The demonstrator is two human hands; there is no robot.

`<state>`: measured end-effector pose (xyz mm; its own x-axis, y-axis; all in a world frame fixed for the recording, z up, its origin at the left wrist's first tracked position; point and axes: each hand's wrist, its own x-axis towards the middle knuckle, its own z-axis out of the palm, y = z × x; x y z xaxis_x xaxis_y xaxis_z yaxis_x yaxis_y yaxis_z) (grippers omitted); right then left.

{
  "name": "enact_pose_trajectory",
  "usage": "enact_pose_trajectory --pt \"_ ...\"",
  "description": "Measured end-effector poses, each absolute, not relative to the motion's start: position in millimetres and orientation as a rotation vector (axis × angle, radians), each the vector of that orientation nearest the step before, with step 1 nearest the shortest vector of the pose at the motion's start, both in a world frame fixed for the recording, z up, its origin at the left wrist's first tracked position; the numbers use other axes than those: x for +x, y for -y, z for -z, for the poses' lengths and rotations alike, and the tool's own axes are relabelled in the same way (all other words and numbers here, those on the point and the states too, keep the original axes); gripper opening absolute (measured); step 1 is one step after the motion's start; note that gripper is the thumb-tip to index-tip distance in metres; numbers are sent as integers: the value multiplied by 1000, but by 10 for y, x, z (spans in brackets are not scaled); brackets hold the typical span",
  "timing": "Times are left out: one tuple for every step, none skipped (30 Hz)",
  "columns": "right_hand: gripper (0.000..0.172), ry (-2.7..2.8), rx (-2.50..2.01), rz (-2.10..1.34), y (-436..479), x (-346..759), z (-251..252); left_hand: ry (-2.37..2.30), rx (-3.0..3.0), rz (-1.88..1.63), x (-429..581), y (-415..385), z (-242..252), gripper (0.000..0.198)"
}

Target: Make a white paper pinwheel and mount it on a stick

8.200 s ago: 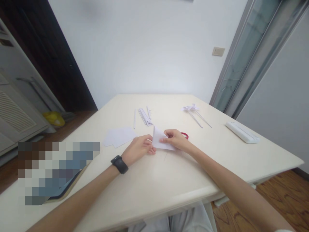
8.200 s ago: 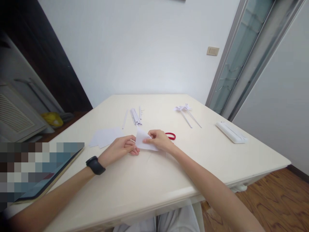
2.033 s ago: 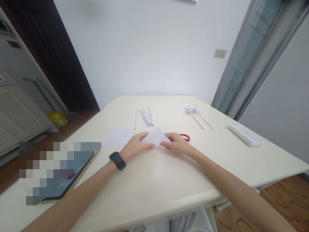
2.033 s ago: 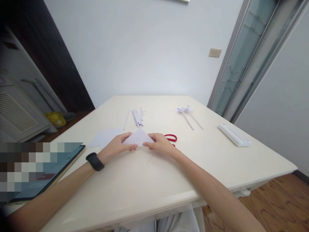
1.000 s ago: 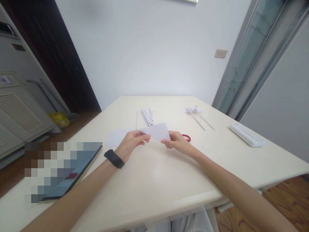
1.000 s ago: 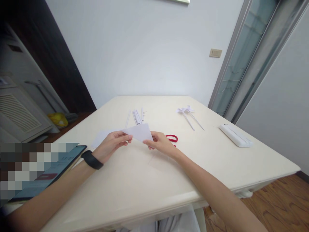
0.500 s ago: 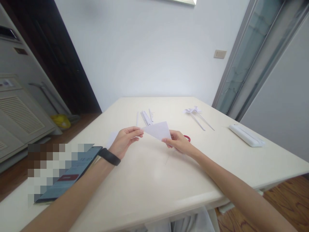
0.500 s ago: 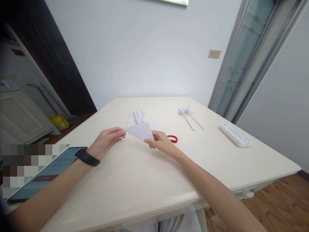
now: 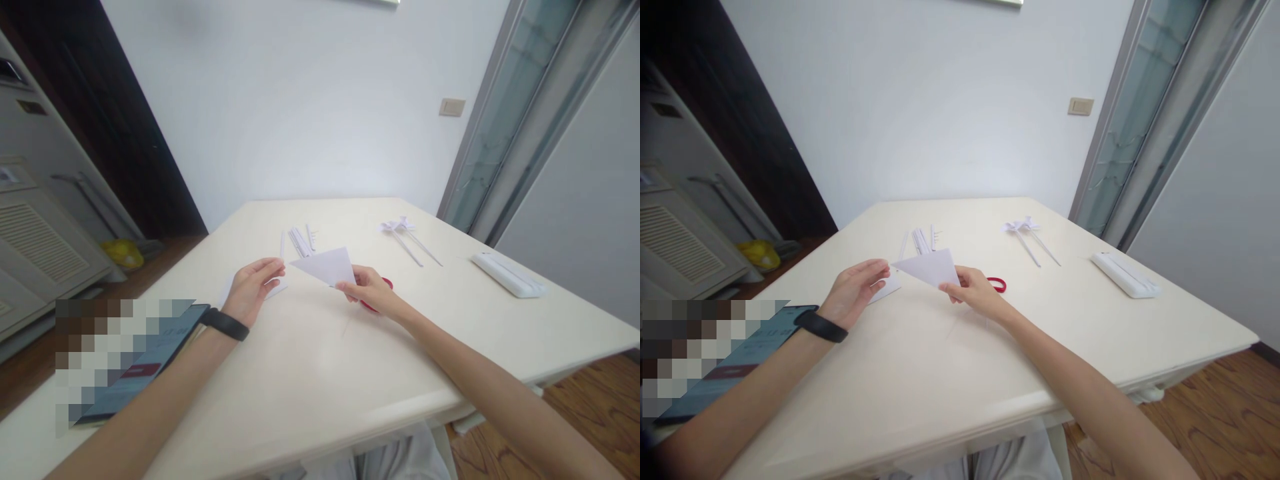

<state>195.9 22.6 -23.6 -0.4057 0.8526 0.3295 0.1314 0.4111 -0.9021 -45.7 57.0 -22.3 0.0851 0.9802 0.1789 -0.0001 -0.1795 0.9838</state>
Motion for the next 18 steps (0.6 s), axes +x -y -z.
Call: enact_pose_trajectory --pt "21 1805 -851 -1048 -233 1963 240 -1058 1397 -1242 -441 -566 236 26" --pt "21 1802 -853 -1040 -239 1964 246 -1047 1414 -1201 -415 -552 247 24" --pt "21 1803 -856 -1036 -245 1962 253 -1029 1432 -1152 -380 -528 256 22" --pt "21 1807 -860 -1038 -250 1957 261 -1007 1450 -1107 -340 -497 260 21" --pt "20 1816 -864 -1044 -251 1949 271 -984 1465 -1067 -297 -461 261 20" --pt "20 1829 -869 -1056 -251 1939 280 -966 1476 -1039 -257 -424 259 19" --pt "20 1845 -874 -1070 -248 1928 290 -952 1485 -1023 -220 -390 254 19" --pt "19 1862 -878 -1085 -243 1916 299 -942 1493 -1017 -191 -361 247 19" --pt "19 1878 -882 -1098 -236 1905 306 -937 1500 -1024 -170 -338 239 19" --pt "19 1891 -884 -1108 -228 1896 312 -934 1507 -1037 -157 -323 230 20" --pt "19 1901 -885 -1114 -220 1889 315 -935 1515 -1051 -149 -313 223 21" --pt "19 1907 -885 -1115 -212 1884 315 -935 1524 -1061 -146 -308 215 22" --pt "19 1909 -886 -1113 -204 1881 311 -936 1534 -1060 -144 -304 208 23" --pt "19 1908 -887 -1109 -197 1880 306 -934 1545 -1049 -143 -301 202 24" --pt "19 1907 -886 -1105 -191 1881 298 -929 1556 -1031 -140 -295 197 24" --pt "19 1906 -885 -1102 -186 1882 288 -922 1565 -1012 -136 -288 192 23" --pt "19 1905 -882 -1101 -182 1884 278 -913 1573 -996 -129 -277 188 23" --pt "19 1902 -878 -1102 -179 1884 269 -902 1579 -985 -121 -265 184 22"
